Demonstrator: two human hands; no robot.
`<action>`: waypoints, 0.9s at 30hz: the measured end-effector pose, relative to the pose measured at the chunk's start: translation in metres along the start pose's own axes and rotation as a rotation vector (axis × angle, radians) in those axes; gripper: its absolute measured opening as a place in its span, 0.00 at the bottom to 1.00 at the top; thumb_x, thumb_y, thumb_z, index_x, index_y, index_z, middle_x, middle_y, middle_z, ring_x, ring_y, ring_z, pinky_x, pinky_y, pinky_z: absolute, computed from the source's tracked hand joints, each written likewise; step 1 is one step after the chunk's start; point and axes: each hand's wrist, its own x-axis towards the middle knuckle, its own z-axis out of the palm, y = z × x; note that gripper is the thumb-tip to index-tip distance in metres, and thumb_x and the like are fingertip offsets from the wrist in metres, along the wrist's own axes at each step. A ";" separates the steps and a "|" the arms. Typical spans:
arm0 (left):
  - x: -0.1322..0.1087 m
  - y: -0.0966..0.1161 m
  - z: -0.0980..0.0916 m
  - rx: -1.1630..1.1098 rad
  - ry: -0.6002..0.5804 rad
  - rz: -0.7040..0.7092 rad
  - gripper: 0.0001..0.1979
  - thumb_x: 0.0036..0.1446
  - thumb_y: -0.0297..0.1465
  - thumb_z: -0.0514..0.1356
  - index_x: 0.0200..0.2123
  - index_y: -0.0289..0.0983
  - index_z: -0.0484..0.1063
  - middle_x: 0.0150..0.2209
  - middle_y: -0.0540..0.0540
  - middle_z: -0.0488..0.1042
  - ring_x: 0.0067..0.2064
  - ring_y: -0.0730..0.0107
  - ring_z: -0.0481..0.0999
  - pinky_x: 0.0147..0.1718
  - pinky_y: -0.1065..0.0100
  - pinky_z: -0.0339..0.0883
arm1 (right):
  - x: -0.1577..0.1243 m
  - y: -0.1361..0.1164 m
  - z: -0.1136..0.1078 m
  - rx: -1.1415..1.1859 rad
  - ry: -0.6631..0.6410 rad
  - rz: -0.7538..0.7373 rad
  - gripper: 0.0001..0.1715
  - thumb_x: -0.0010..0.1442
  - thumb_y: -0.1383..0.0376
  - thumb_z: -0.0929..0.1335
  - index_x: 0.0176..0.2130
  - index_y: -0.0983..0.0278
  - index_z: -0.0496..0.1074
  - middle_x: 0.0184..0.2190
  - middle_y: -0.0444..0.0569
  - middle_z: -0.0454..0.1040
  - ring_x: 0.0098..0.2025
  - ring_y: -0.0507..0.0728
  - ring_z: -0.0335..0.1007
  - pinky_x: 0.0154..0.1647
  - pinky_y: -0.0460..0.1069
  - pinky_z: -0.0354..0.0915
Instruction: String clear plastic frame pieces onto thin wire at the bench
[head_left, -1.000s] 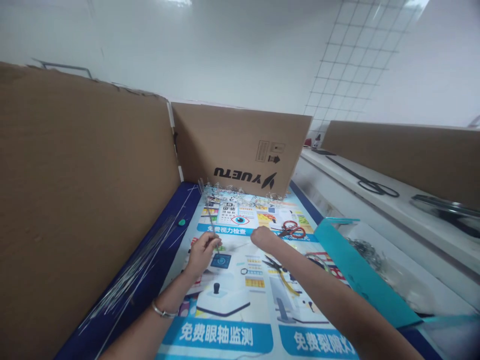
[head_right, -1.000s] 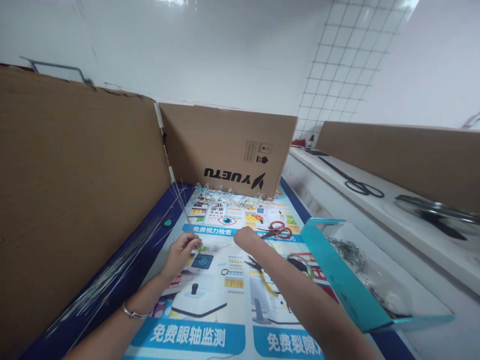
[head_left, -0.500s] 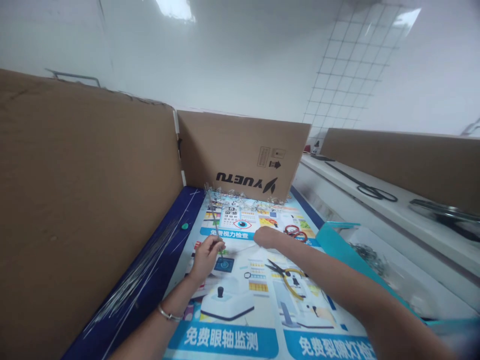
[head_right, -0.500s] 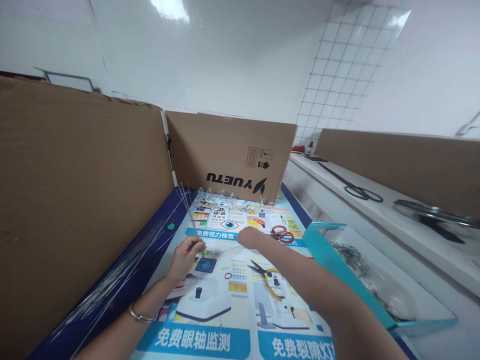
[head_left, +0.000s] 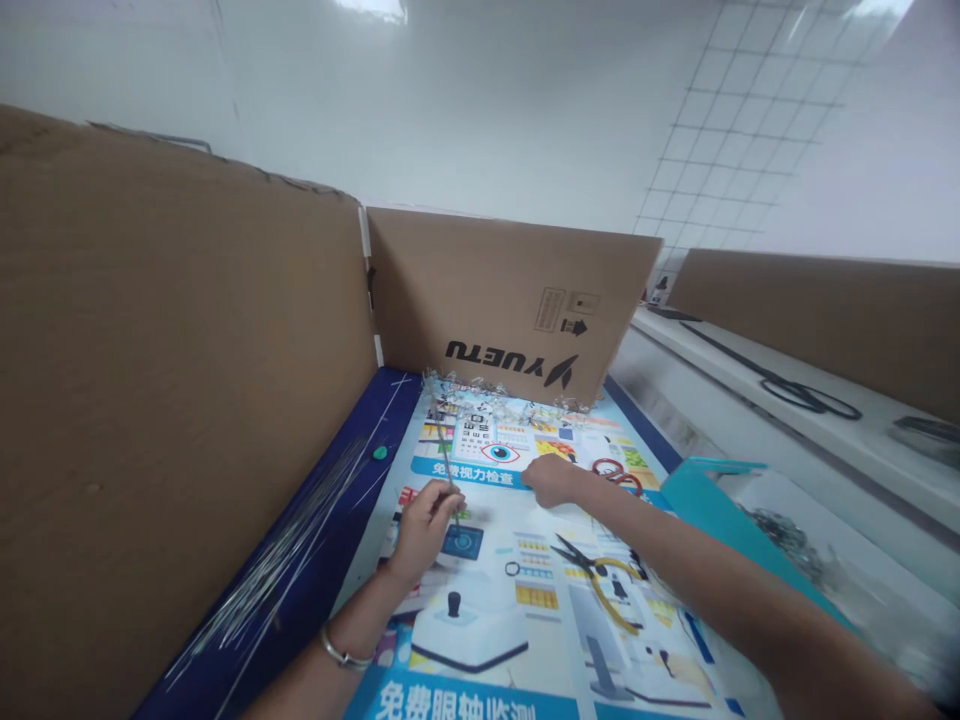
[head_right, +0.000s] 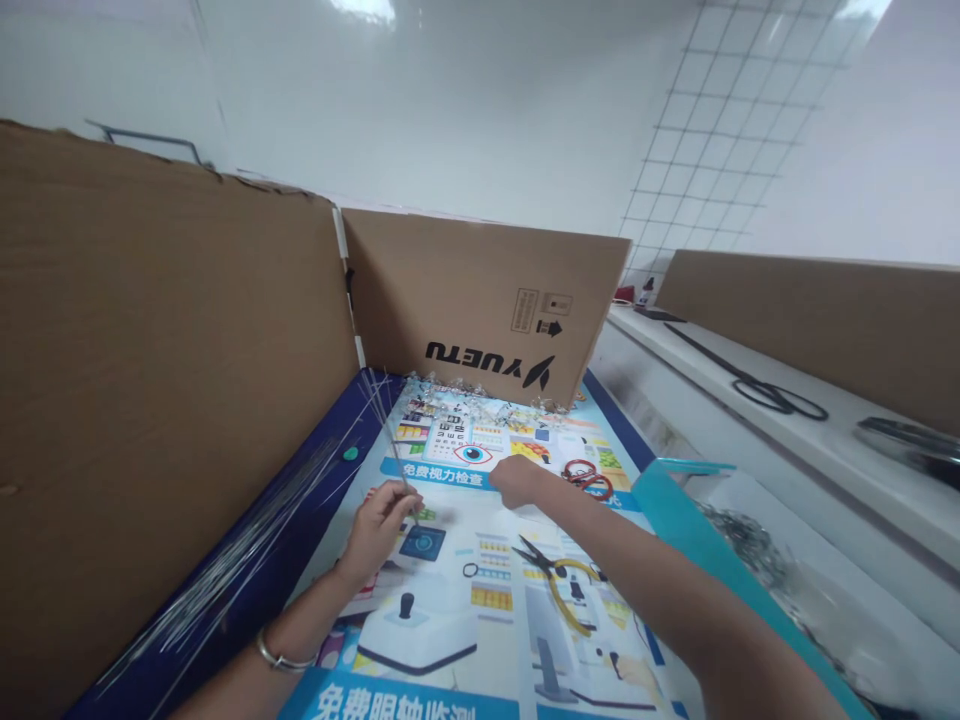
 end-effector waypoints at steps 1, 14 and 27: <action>0.000 0.000 0.000 0.000 -0.002 -0.004 0.07 0.54 0.30 0.53 0.26 0.38 0.68 0.26 0.51 0.72 0.30 0.72 0.72 0.31 0.72 0.65 | -0.003 0.003 0.000 0.052 0.056 0.020 0.11 0.37 0.74 0.63 0.25 0.66 0.70 0.27 0.53 0.75 0.32 0.60 0.70 0.30 0.48 0.58; -0.002 0.004 0.000 0.012 -0.054 0.045 0.05 0.53 0.30 0.54 0.28 0.37 0.69 0.27 0.50 0.73 0.31 0.71 0.73 0.33 0.71 0.66 | -0.026 -0.103 0.023 1.049 0.456 0.052 0.09 0.53 0.61 0.61 0.33 0.64 0.65 0.23 0.43 0.71 0.25 0.52 0.71 0.24 0.45 0.66; -0.005 0.006 0.002 0.064 -0.067 0.100 0.05 0.52 0.28 0.55 0.28 0.38 0.70 0.29 0.50 0.74 0.33 0.70 0.72 0.35 0.70 0.64 | -0.018 -0.131 0.044 1.180 0.631 0.060 0.08 0.51 0.60 0.64 0.30 0.62 0.68 0.23 0.42 0.71 0.27 0.52 0.68 0.28 0.46 0.64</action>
